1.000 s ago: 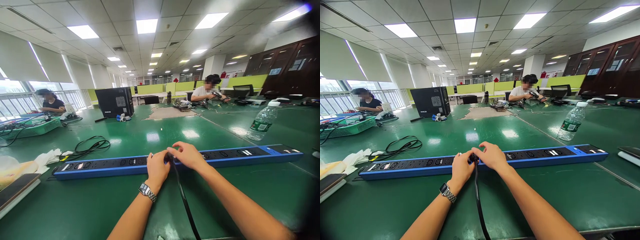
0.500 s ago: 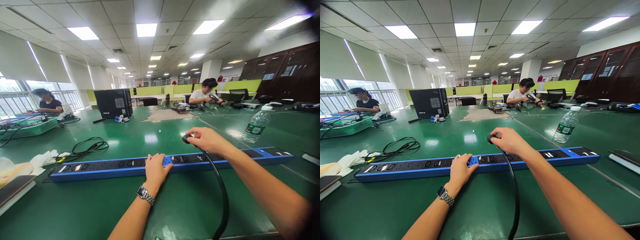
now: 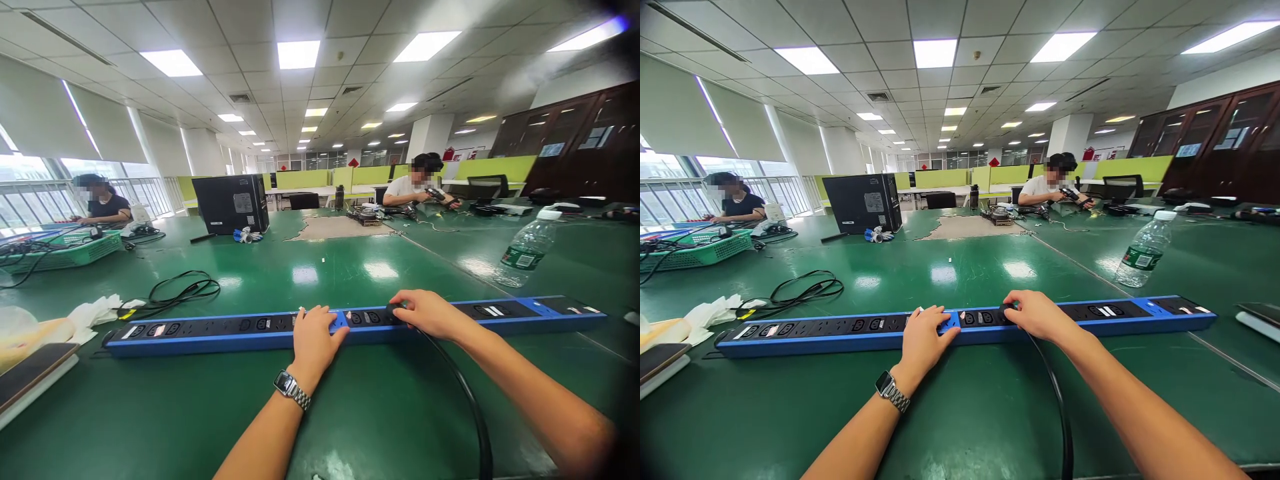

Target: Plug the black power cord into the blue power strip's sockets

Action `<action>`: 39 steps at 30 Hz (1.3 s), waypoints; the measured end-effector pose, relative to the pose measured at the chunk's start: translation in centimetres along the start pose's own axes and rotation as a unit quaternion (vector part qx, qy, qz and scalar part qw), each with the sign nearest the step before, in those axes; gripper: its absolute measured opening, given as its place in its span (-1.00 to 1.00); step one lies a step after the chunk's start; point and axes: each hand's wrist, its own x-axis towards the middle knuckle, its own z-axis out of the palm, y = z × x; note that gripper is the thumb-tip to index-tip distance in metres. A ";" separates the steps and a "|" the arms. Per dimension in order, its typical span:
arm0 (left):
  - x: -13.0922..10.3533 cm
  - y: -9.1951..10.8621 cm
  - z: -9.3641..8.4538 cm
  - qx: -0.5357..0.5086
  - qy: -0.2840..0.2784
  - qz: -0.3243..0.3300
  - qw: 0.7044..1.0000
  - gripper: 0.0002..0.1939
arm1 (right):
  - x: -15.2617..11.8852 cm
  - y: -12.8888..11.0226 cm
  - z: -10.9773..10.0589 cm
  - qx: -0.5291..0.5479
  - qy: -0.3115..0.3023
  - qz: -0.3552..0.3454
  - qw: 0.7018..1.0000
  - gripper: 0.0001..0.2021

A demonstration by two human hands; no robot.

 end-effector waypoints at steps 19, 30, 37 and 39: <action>0.0 -0.3 0.1 -0.011 0.009 0.002 1.000 -0.43 | -0.1 -1.0 -0.2 -0.098 0.070 -0.003 0.993 -0.72; 0.3 1.1 -2.0 -0.074 0.229 0.159 0.957 -0.57 | -4.0 -11.7 -2.1 0.197 -0.018 -0.160 0.967 -0.59; -0.6 -8.9 -8.4 -0.065 0.245 -0.068 0.965 -0.63 | -0.7 -4.9 3.2 0.148 0.204 -0.040 0.967 -0.66; -1.3 -10.5 -8.5 -0.093 0.191 -0.107 0.971 -0.57 | 0.2 -2.2 5.0 0.104 0.228 -0.013 0.968 -0.69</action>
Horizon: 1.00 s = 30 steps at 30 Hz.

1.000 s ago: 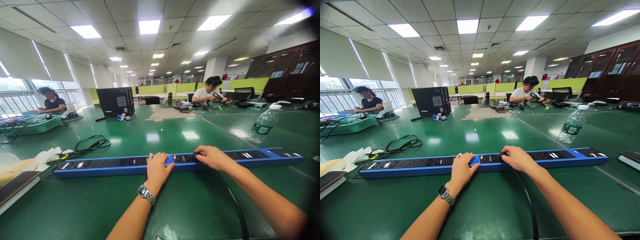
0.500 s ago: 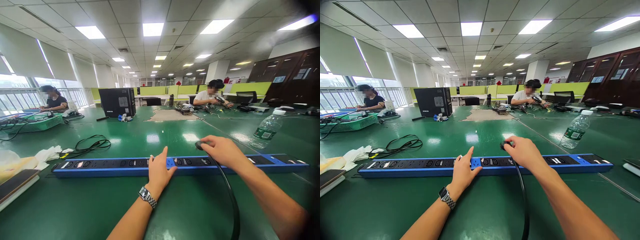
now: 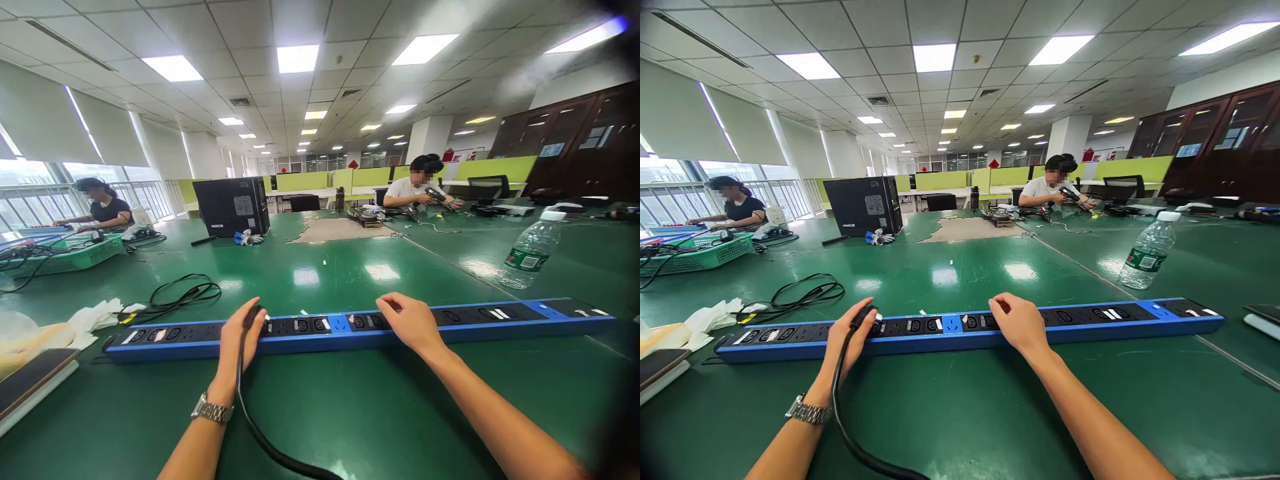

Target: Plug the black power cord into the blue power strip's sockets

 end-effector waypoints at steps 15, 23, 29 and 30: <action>-1.6 0.9 1.9 0.091 -0.102 0.142 0.980 -0.70 | -1.0 2.5 1.8 -0.075 0.026 -0.078 0.994 -0.73; -2.0 1.2 1.4 0.116 -0.134 0.212 0.961 -0.68 | -1.0 2.1 1.9 -0.132 0.011 -0.073 0.988 -0.74; -2.0 0.7 2.0 0.065 -0.102 0.166 0.979 -0.69 | -1.1 2.0 1.9 -0.135 0.008 -0.070 0.988 -0.73; -1.9 0.8 2.0 0.047 -0.083 0.146 0.985 -0.69 | -1.1 1.9 1.9 -0.137 0.007 -0.070 0.988 -0.73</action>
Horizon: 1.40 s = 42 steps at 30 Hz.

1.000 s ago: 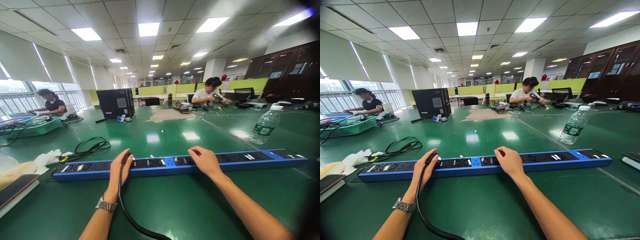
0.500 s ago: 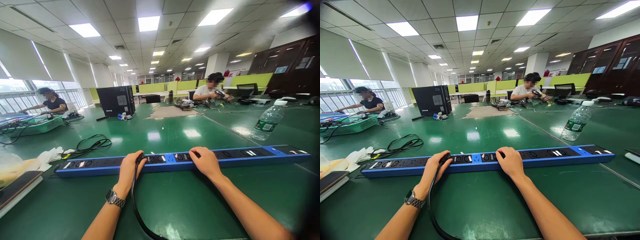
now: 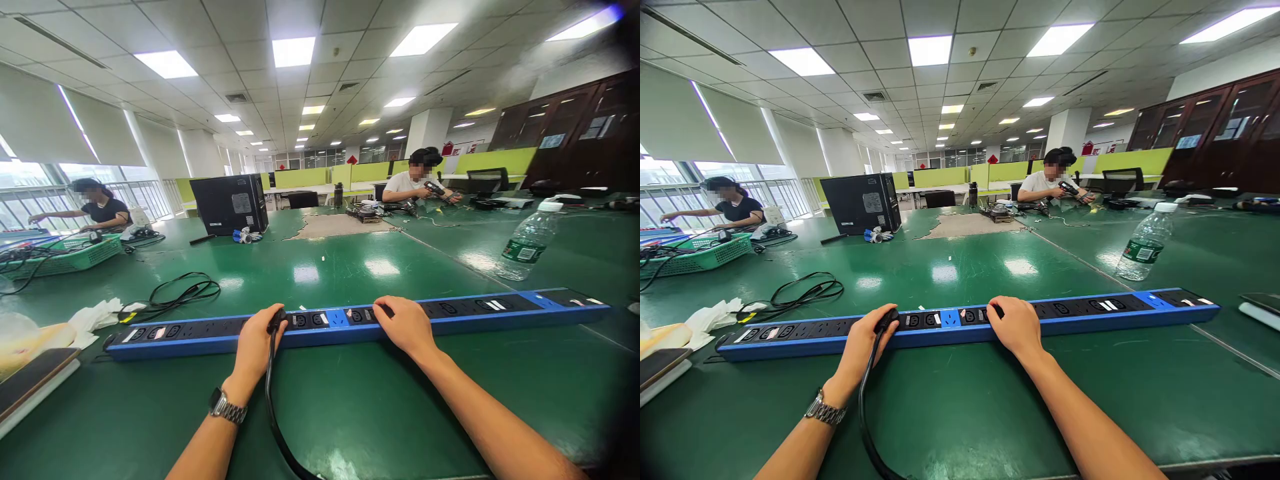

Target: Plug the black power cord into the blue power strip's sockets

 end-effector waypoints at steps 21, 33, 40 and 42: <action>2.8 8.6 6.2 0.002 -0.115 0.015 0.993 -0.65 | 0.0 -0.1 -0.2 -0.010 -0.006 -0.005 1.000 -0.73; 2.0 9.3 7.3 0.044 -0.067 0.020 0.997 -0.67 | -0.1 -0.2 -0.1 -0.015 0.002 -0.015 1.000 -0.73; 2.2 9.5 7.0 0.000 -0.064 -0.031 0.997 -0.66 | 0.0 -0.4 -0.1 -0.020 -0.006 -0.006 1.000 -0.72; 2.4 9.3 6.5 -0.007 -0.090 -0.033 0.995 -0.66 | 0.0 -0.4 -0.1 -0.017 -0.005 -0.007 1.000 -0.72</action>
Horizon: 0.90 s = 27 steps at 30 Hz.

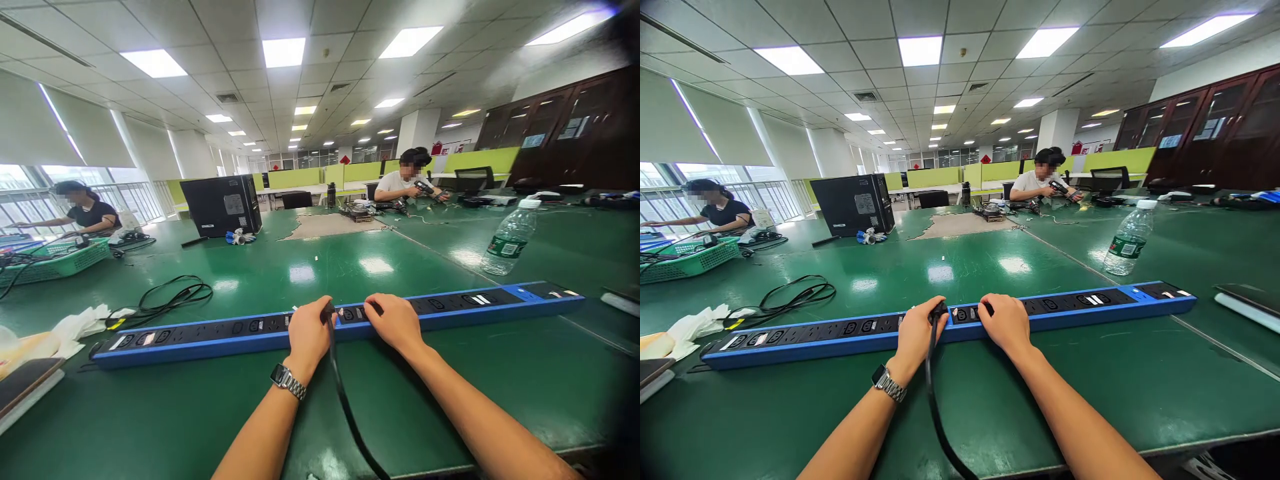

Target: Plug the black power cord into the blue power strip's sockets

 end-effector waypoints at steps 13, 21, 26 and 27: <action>-0.7 0.0 0.5 0.043 -0.018 0.033 0.998 -0.58 | 0.7 -3.7 -1.3 0.120 -0.006 0.037 0.992 -0.70; -1.1 -0.2 0.7 0.095 -0.028 -0.004 0.995 -0.43 | 1.9 -9.7 -3.1 0.033 -0.217 -0.001 0.976 -0.69; -1.1 -0.5 1.0 0.096 -0.019 0.006 0.995 -0.56 | 3.5 -10.3 -5.0 0.012 -0.165 -0.034 0.986 -0.74; -1.1 -0.5 1.0 0.097 -0.017 0.008 0.995 -0.58 | 3.9 -10.0 -5.9 0.028 -0.133 -0.031 0.990 -0.73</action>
